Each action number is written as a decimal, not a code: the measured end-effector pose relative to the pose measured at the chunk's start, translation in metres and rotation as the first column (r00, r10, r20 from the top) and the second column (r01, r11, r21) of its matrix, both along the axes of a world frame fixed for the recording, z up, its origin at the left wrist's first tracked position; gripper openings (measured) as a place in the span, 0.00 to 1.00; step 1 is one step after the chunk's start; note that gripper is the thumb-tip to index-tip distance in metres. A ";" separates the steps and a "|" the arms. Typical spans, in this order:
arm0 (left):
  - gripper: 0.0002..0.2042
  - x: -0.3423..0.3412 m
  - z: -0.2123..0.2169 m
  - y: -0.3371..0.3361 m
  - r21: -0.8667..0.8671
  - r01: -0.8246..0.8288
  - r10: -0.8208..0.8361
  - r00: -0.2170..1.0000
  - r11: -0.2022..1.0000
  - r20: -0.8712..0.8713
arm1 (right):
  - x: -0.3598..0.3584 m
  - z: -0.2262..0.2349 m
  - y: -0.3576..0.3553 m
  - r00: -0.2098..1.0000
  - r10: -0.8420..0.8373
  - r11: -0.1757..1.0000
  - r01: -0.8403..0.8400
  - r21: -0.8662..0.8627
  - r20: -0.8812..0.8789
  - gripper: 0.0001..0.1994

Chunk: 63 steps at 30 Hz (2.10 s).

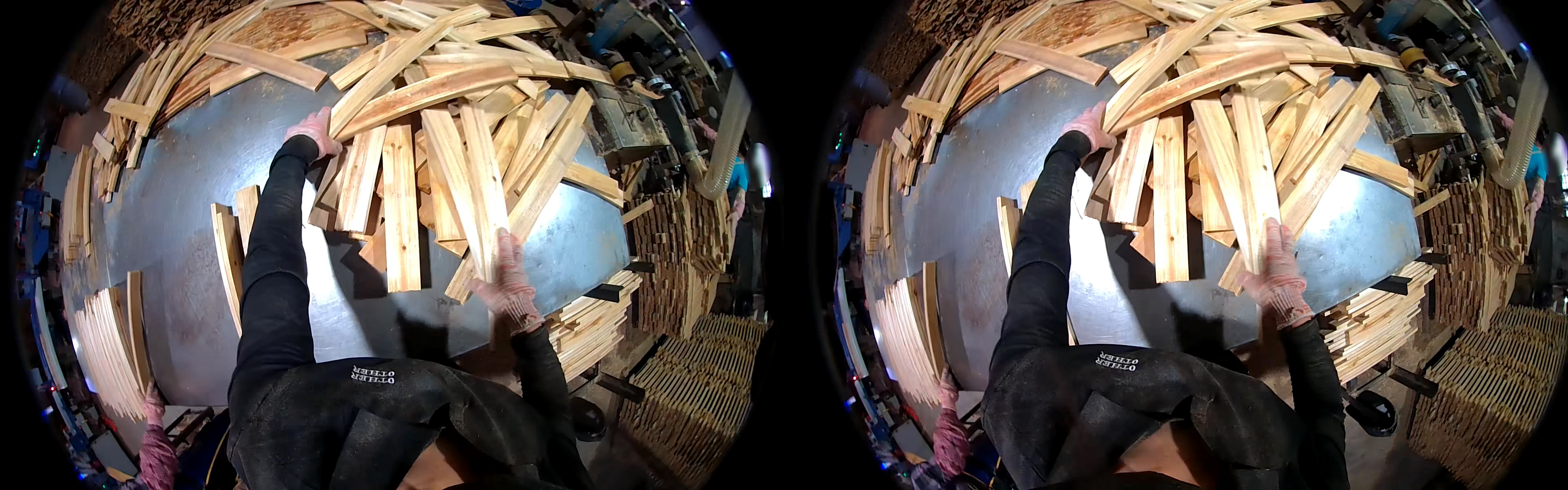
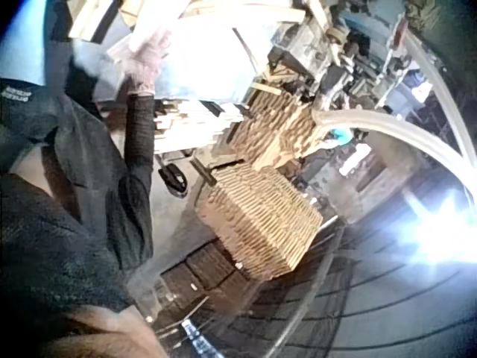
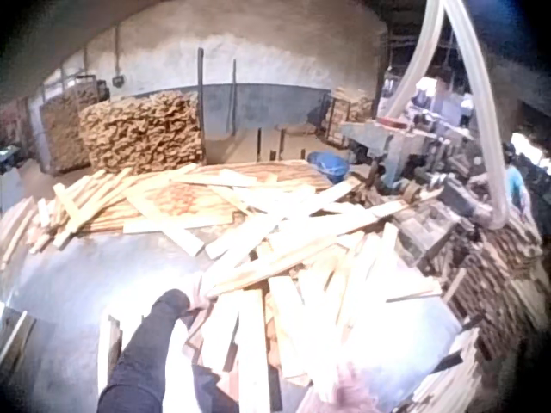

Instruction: The person sorts wooden planks on a metal table, picking up pieces and arranging them into neat stacks. They handle the planks by hand, moving them from a scattered pile into organized groups.

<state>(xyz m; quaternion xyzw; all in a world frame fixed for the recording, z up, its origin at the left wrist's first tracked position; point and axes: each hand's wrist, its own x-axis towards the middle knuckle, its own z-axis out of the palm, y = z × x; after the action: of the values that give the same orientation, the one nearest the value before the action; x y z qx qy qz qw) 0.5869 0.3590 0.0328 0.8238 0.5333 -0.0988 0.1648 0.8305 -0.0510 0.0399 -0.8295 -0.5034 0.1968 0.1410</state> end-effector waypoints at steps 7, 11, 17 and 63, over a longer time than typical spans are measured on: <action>0.36 -0.076 -0.012 -0.078 -0.632 0.098 0.358 0.752 0.769 0.553 | 0.018 0.071 -0.021 0.396 -0.043 0.988 0.150 0.018 -0.917 0.50; 0.37 -0.141 0.000 -0.202 -0.747 0.550 0.856 0.104 0.374 0.506 | -0.026 0.069 -0.015 -0.106 -0.116 0.993 -0.008 -0.116 -0.988 0.45; 0.36 -0.153 -0.050 -0.277 -0.744 0.555 0.928 -0.221 0.372 0.299 | -0.114 0.012 0.056 -0.211 -0.013 0.977 -0.210 0.032 -0.977 0.40; 0.52 -0.326 -0.030 -0.406 0.065 -0.754 0.717 0.645 0.654 0.266 | -0.434 -0.068 0.067 0.456 0.796 0.538 -0.834 0.119 -0.399 0.47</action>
<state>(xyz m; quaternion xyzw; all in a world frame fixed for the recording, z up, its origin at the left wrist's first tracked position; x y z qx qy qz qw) 0.2609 -0.0468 0.0032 0.5515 0.8073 0.1128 0.1771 0.3968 0.0163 -0.0284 -0.4316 -0.7872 0.4309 0.0920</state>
